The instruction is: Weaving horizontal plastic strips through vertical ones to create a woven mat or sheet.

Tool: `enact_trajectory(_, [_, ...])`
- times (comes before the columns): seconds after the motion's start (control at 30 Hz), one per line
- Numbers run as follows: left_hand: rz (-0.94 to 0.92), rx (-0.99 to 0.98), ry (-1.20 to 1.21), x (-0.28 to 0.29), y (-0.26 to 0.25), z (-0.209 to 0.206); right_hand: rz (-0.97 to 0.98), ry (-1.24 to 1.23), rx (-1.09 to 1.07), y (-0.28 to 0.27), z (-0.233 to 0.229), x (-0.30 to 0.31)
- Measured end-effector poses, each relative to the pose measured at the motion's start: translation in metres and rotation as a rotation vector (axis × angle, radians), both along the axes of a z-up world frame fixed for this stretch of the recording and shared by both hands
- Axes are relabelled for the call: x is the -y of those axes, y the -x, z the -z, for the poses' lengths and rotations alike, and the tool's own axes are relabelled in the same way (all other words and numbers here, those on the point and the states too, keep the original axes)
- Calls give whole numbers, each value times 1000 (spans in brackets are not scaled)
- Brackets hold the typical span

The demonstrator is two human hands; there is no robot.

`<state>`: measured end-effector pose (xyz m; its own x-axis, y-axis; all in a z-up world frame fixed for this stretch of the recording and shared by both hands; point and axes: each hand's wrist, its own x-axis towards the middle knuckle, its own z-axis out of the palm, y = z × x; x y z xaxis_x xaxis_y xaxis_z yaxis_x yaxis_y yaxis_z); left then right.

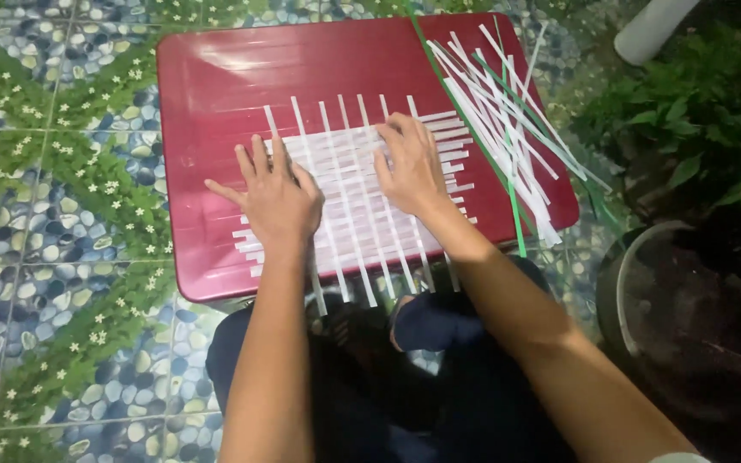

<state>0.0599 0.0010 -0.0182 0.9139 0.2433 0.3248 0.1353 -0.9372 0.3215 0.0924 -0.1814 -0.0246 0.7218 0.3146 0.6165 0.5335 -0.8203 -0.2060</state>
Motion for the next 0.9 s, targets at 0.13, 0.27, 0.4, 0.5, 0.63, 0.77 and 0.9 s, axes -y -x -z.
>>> enact_trajectory(0.13, [-10,-21,-18,1,-1,1,96,18,-53,1,3,2])
enact_trajectory(0.27, [-7,107,-55,-1,-4,11,89,32,-41,0,4,1])
enact_trajectory(0.4, [-12,146,-68,0,-3,8,84,48,-40,0,4,1])
enact_trajectory(0.5, [-18,114,-76,1,-1,4,74,79,-54,5,-6,-3])
enact_trajectory(0.63, [61,70,-42,3,4,-8,5,65,-86,4,-4,-2])
enact_trajectory(0.77, [63,-12,-23,3,4,-12,-37,94,-88,-1,4,1])
enact_trajectory(0.9, [60,-52,-48,2,0,-3,-43,91,-116,-1,0,1])
